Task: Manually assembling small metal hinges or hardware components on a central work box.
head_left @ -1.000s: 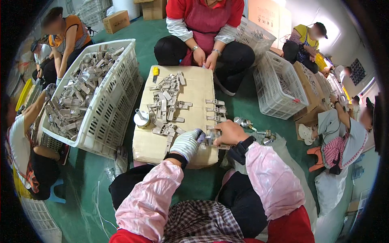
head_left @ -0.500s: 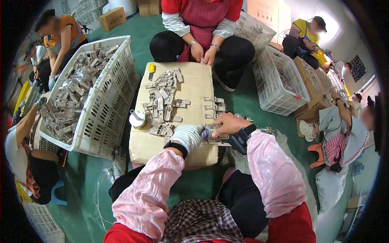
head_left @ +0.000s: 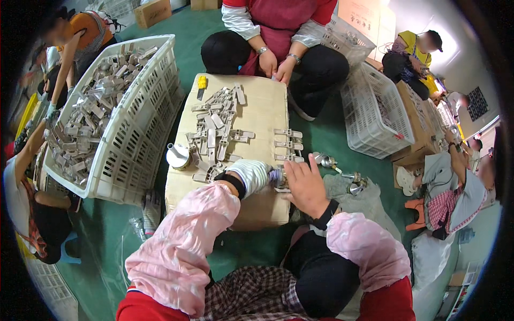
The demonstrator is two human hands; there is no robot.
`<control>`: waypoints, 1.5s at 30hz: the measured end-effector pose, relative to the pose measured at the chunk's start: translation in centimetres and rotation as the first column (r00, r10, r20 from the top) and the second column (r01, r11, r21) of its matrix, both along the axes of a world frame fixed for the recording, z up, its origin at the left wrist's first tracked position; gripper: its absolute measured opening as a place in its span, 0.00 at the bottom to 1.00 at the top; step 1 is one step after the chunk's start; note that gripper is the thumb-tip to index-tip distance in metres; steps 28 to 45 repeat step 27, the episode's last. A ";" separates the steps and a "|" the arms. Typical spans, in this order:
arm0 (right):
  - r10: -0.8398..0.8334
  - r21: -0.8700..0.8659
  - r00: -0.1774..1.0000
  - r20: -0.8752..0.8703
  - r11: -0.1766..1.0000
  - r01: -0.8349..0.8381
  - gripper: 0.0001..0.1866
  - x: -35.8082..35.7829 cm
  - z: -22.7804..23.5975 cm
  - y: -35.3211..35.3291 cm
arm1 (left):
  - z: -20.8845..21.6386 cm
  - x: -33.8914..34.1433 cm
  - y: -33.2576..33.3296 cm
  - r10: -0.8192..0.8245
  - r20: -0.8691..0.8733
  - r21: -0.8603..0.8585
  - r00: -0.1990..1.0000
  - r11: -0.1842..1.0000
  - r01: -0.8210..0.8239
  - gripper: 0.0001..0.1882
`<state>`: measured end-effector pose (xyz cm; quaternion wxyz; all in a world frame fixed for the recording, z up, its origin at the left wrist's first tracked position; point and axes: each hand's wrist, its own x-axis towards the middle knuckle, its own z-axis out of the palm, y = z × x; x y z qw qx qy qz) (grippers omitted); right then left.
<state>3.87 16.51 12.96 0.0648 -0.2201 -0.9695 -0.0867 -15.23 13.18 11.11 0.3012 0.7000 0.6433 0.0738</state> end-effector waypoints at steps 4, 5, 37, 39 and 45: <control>0.019 -0.119 0.999 -0.038 0.993 -0.024 0.40 -0.6 -0.2 1.5 | 0.3 -0.3 1.1 0.036 0.059 -0.145 0.998 0.989 -0.027 0.16; 0.010 -0.146 1.000 -0.029 0.989 -0.014 0.39 -0.8 -0.1 1.7 | 0.4 -0.5 1.2 0.055 0.053 -0.198 0.997 0.979 -0.044 0.16; 0.075 -0.709 0.951 0.301 0.684 0.170 0.39 -4.0 0.1 12.4 | 2.0 -1.5 3.0 -0.123 -0.126 -0.038 0.984 0.992 0.119 0.39; 0.075 -0.709 0.951 0.301 0.684 0.170 0.39 -4.0 0.1 12.4 | 2.0 -1.5 3.0 -0.123 -0.126 -0.038 0.984 0.992 0.119 0.39; 0.075 -0.709 0.951 0.301 0.684 0.170 0.39 -4.0 0.1 12.4 | 2.0 -1.5 3.0 -0.123 -0.126 -0.038 0.984 0.992 0.119 0.39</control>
